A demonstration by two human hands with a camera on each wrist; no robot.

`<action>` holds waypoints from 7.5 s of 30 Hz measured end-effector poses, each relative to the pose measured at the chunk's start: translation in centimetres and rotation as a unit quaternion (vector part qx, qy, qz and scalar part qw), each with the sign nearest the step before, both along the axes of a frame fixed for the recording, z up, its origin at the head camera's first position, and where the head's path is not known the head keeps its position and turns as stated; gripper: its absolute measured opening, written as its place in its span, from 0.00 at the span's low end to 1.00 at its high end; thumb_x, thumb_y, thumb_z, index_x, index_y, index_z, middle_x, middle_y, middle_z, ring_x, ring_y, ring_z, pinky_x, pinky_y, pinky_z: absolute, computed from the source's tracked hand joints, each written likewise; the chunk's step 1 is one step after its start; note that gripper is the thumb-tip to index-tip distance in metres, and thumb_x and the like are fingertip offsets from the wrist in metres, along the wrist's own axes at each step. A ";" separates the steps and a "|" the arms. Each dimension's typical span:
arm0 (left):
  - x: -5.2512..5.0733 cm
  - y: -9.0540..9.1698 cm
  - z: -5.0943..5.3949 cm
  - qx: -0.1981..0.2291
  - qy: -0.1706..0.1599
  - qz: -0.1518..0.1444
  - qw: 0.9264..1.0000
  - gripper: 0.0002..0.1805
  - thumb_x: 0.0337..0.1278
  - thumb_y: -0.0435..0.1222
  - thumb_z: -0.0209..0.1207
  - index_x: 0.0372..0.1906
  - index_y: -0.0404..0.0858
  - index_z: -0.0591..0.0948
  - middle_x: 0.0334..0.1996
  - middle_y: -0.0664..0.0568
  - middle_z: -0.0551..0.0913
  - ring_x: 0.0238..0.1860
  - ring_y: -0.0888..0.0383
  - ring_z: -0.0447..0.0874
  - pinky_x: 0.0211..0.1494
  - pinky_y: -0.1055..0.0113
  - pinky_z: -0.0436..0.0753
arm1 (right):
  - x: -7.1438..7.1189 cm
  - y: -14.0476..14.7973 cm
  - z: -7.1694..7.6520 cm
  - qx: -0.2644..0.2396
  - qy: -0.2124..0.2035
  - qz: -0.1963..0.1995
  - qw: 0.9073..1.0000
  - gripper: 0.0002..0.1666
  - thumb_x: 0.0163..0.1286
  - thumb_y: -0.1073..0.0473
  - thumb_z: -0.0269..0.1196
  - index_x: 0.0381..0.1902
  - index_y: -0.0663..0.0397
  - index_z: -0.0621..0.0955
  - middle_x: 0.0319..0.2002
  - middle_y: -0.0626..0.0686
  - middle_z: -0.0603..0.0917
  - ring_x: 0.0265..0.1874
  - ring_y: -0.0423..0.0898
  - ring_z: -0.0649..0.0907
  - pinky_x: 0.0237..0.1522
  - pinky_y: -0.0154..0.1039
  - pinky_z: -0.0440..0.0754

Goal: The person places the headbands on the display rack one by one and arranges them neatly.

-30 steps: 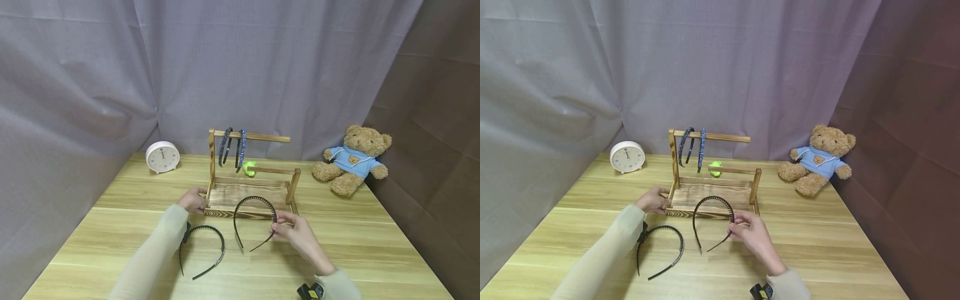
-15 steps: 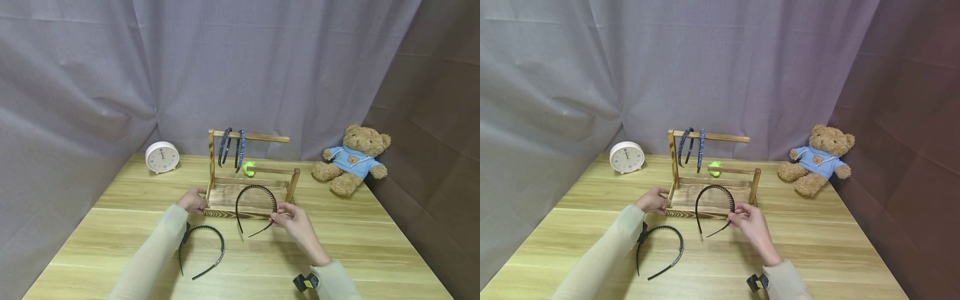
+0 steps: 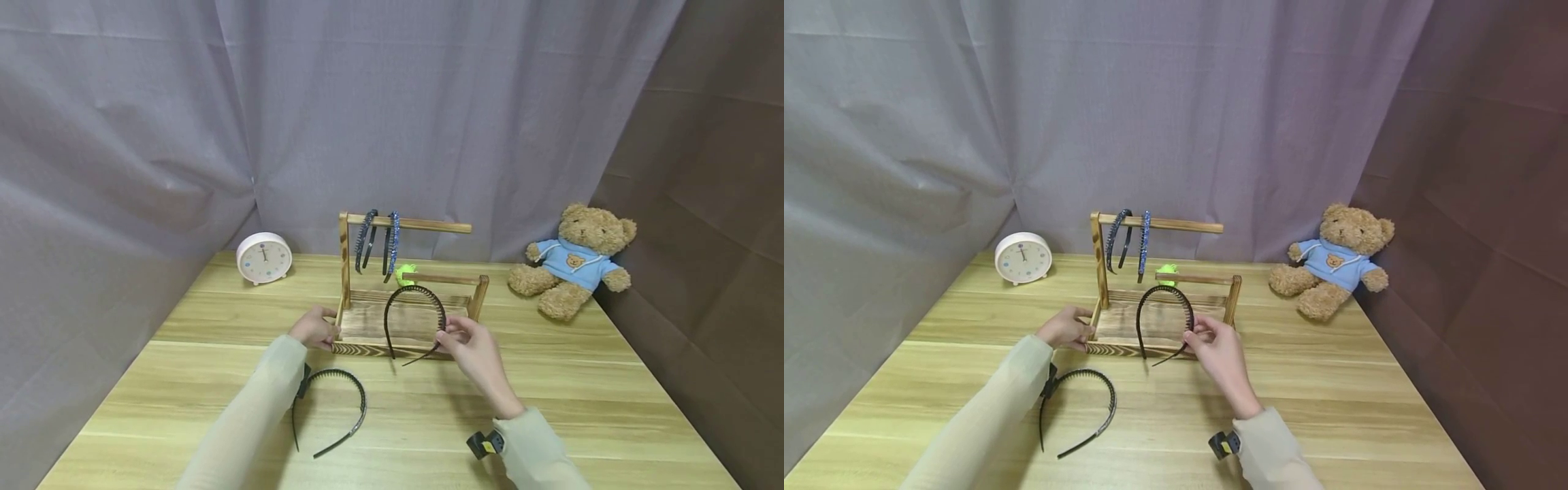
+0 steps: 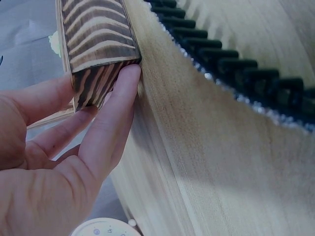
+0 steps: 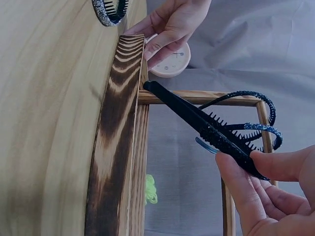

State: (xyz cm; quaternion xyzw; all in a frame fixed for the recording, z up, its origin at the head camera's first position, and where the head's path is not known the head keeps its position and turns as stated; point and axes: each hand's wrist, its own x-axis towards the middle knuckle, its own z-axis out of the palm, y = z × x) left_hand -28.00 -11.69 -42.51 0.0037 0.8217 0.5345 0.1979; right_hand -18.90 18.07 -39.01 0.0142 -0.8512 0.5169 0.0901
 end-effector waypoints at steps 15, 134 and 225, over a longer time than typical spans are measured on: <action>-0.2 -0.1 -0.1 0.000 -0.002 -0.005 1.000 0.30 0.69 0.25 0.51 0.71 0.21 0.56 0.26 0.49 0.73 0.21 0.63 0.70 0.44 0.56 0.90 | -1.0 -1.2 0.2 0.021 0.068 -0.013 0.997 0.16 0.63 0.65 0.67 0.49 0.61 0.83 0.37 0.56 0.87 0.35 0.48 0.88 0.32 0.29 0.86; -0.6 -0.7 -0.9 0.037 -0.016 0.010 0.999 0.31 0.67 0.26 0.53 0.71 0.24 0.59 0.37 0.45 0.78 0.26 0.61 0.75 0.42 0.58 0.90 | -3.0 1.5 -1.7 0.009 0.150 -0.153 0.977 0.15 0.61 0.66 0.69 0.45 0.67 0.82 0.36 0.61 0.86 0.34 0.53 0.87 0.30 0.18 0.79; -0.2 -0.5 -0.4 0.021 -0.018 0.012 1.000 0.30 0.67 0.26 0.53 0.71 0.26 0.60 0.36 0.44 0.78 0.26 0.61 0.74 0.41 0.60 0.90 | 4.3 -9.7 -5.1 -0.028 -0.198 0.173 0.964 0.29 0.57 0.67 0.70 0.54 0.71 0.70 0.46 0.63 0.75 0.26 0.49 0.84 0.32 0.41 0.88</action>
